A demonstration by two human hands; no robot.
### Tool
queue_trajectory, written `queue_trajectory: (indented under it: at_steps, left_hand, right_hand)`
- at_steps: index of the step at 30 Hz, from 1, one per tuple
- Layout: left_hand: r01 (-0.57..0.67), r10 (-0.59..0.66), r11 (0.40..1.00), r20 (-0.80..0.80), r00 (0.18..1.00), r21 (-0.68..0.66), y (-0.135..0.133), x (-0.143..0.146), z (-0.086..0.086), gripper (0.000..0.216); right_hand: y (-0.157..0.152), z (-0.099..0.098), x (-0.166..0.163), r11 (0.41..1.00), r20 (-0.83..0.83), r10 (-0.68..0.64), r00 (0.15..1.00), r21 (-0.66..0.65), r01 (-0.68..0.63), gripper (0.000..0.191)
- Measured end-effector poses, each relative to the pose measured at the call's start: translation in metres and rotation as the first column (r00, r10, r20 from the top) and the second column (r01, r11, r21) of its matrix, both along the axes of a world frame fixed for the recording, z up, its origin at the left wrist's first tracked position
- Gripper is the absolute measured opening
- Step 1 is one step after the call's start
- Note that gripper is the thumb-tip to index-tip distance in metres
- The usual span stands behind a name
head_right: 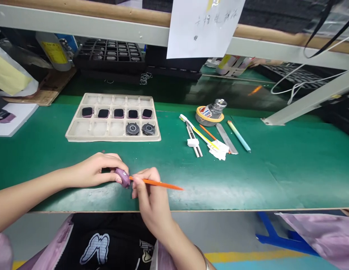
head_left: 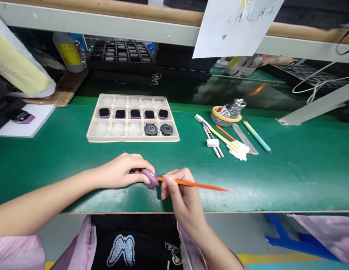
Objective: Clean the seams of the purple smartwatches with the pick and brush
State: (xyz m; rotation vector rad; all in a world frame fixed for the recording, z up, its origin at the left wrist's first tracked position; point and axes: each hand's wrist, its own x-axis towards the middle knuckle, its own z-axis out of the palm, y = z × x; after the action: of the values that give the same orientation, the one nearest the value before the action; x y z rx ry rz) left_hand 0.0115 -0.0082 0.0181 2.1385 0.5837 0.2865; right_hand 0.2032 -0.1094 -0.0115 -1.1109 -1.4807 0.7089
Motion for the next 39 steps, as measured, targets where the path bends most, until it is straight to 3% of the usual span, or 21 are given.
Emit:
queue_trajectory:
  at_steps: [3,5,7,9,13,16,21,26,29,35,39]
  left_hand:
    - [-0.015,0.015,1.0,-0.015,1.0,-0.01,-0.002,-0.001,0.002,0.014]
    - [-0.016,0.016,1.0,-0.008,1.0,-0.018,-0.002,-0.001,0.003,0.014]
    - [0.004,-0.004,0.999,0.01,1.0,-0.037,-0.002,-0.002,0.003,0.013]
    - [0.027,-0.025,0.998,0.037,0.999,-0.053,-0.001,-0.003,0.002,0.013]
    - [0.049,-0.044,0.998,0.094,0.995,-0.049,0.002,-0.003,0.0,0.014]
    - [0.048,-0.042,0.997,0.093,0.995,-0.065,0.002,-0.003,0.0,0.014]
    - [0.031,-0.022,0.994,0.089,0.996,-0.105,0.002,-0.002,0.003,0.012]
    - [0.039,-0.027,0.991,0.097,0.995,-0.127,0.004,-0.003,0.002,0.013]
    - [0.036,-0.023,0.991,0.098,0.995,-0.128,0.005,-0.003,0.002,0.013]
    - [0.017,-0.009,0.992,0.062,0.998,-0.126,0.004,-0.003,0.001,0.015]
    - [0.023,-0.012,0.992,0.087,0.996,-0.122,0.004,-0.003,0.001,0.017]
  right_hand:
    - [0.005,0.005,0.022,0.982,-0.049,-0.039,0.998,-0.185,0.03,0.027]
    - [0.01,0.008,0.044,0.964,0.232,-0.057,0.971,-0.239,0.114,0.039]
    - [0.018,0.01,0.068,0.948,0.602,-0.063,0.796,-0.213,0.236,0.049]
    - [0.028,0.014,0.09,0.933,0.736,-0.079,0.672,-0.183,0.31,0.053]
    - [0.056,0.023,0.126,0.92,0.78,-0.205,0.591,-0.052,0.388,0.035]
    - [0.078,0.026,0.147,0.938,0.794,-0.273,0.544,0.093,0.335,0.023]
    - [0.108,0.038,0.174,0.954,0.837,-0.205,0.508,0.055,0.294,0.009]
    - [0.143,0.082,0.2,0.86,0.793,-0.423,0.439,0.197,0.471,0.053]
    - [0.166,0.1,0.212,0.813,0.797,-0.463,0.388,0.207,0.544,0.063]
    - [0.191,0.102,0.214,0.828,0.849,-0.386,0.36,0.148,0.54,0.072]
    - [0.18,0.101,0.185,0.846,0.839,-0.397,0.373,0.177,0.503,0.083]
